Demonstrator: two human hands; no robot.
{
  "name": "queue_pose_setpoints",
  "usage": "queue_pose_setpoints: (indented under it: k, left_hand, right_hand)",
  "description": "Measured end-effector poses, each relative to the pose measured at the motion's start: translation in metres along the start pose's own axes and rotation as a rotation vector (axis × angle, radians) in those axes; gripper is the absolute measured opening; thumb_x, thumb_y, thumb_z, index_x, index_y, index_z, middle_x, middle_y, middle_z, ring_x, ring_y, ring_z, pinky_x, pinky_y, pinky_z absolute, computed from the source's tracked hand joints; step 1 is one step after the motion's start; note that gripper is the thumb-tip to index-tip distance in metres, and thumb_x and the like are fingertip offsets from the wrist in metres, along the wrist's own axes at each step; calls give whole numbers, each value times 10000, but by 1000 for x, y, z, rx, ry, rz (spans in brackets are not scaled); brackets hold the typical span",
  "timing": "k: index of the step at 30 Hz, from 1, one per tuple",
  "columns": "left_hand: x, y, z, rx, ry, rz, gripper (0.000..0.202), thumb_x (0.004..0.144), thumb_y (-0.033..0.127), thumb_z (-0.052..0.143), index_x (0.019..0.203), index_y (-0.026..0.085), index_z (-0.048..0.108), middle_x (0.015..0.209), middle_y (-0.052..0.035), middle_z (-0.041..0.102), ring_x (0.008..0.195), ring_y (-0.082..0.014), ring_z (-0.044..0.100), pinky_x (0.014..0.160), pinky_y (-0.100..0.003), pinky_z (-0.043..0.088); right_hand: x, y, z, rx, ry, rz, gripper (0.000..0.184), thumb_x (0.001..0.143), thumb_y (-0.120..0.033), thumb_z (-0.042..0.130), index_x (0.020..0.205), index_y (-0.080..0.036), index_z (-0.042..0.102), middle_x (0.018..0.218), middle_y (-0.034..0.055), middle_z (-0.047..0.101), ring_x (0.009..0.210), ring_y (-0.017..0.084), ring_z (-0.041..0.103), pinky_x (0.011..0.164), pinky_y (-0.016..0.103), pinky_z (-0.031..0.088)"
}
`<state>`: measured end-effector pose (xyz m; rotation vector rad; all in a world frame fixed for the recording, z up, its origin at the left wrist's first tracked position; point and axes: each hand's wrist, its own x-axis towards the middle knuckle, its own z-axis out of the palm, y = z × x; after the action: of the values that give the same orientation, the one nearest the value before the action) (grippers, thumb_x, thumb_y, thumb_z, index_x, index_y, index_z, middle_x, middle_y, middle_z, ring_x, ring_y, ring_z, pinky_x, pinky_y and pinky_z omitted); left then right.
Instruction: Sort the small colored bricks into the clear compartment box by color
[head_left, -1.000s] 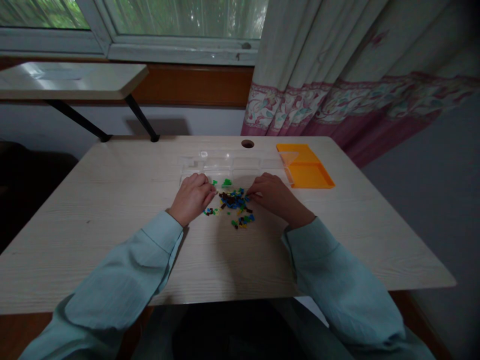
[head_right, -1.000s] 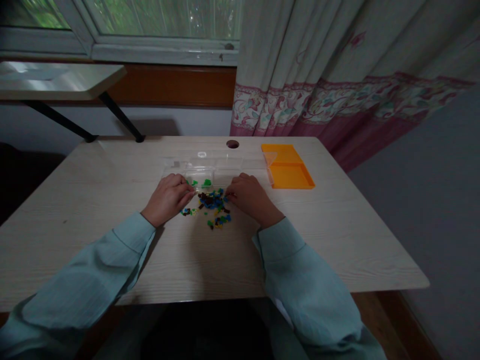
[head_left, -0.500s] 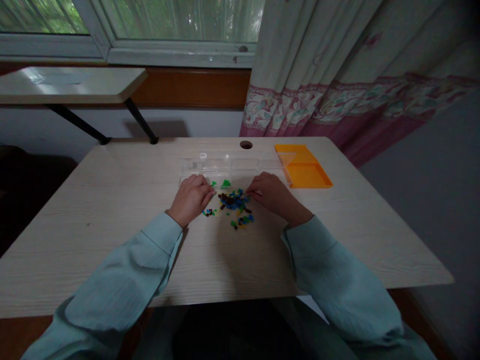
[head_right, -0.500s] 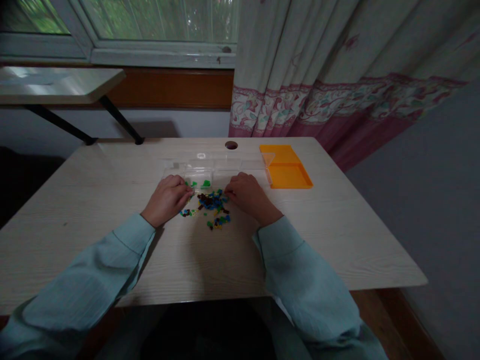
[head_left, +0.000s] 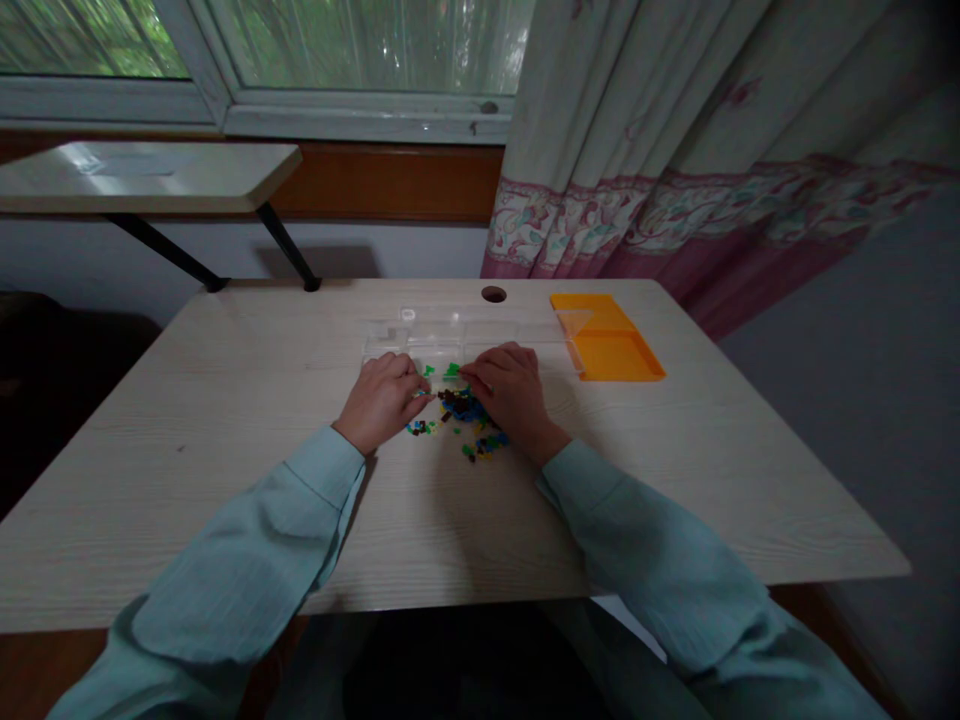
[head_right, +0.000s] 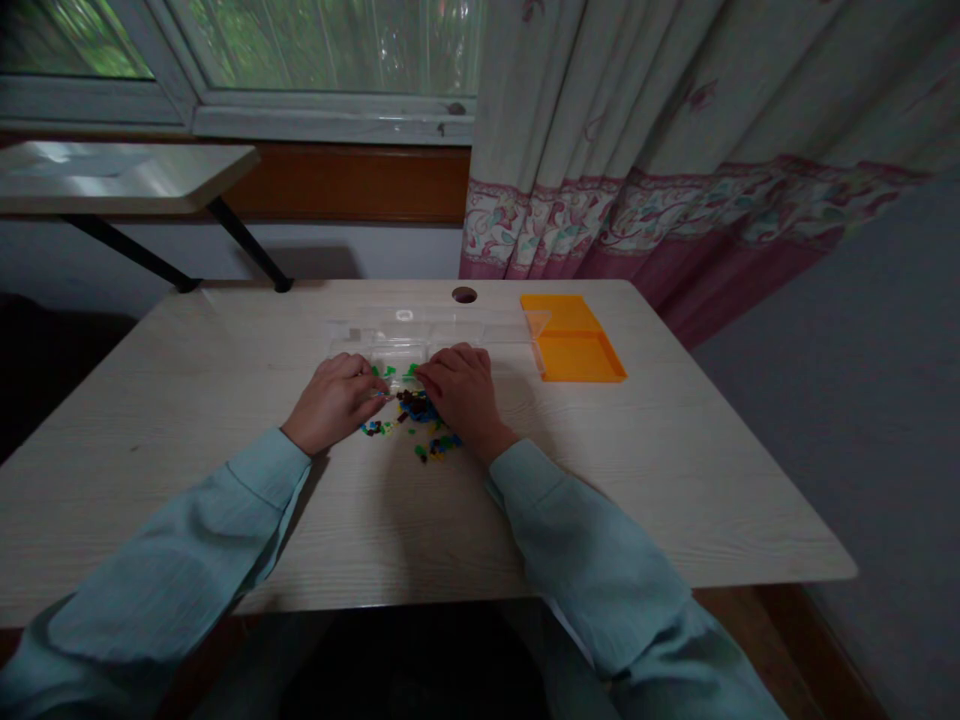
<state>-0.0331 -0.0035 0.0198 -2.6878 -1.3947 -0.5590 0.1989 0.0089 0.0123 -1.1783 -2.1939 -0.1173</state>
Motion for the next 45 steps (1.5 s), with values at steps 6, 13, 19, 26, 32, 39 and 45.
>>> queue_pose_setpoints:
  k: [6,13,19,26,32,39,45]
  left_hand:
    - [0,1,2,-9,25,-4,234,932,365,549,889,193,703,913,-75,586,879,-224,500,762,-373,383]
    - [2,3,3,-25,15,-7,238,942,349,529,890,185,694,917,-81,583,881,-226,497,771,-372,385]
    - [2,3,5,-65,58,-5,250,946,346,514,876,180,687,902,-86,582,876,-226,502,773,-374,397]
    - [3,-3,5,-116,265,-76,262,954,361,507,909,173,684,879,-73,564,878,-217,506,811,-371,416]
    - [5,-16,7,-98,409,-232,253,950,351,510,902,177,688,881,-68,555,895,-224,501,817,-382,416]
    - [5,-17,11,-131,381,-243,239,945,328,511,913,183,698,882,-70,552,894,-224,499,810,-386,423]
    - [2,-16,4,-143,345,-191,253,952,340,496,950,180,693,892,-72,548,906,-219,501,827,-381,420]
  right_hand:
    - [2,2,2,-39,52,42,242,954,-362,534,918,-241,741,919,40,696,967,213,511,892,377,312]
    - [3,4,6,-25,11,36,211,942,-352,558,929,-244,738,930,30,693,968,211,513,892,372,318]
    - [3,5,5,-33,12,47,244,964,-341,515,949,-238,736,942,36,688,965,207,511,901,371,316]
    - [2,3,5,-30,-5,29,250,964,-344,519,922,-224,734,926,37,691,949,203,510,876,362,319]
    - [2,2,4,-23,-22,29,253,969,-340,506,915,-231,728,923,39,690,936,205,511,863,367,314]
    - [2,0,1,4,-44,48,278,978,-338,483,921,-225,731,944,48,694,955,207,509,872,369,314]
    - [2,4,1,9,-33,59,264,968,-345,497,939,-234,735,941,50,691,963,215,511,885,376,318]
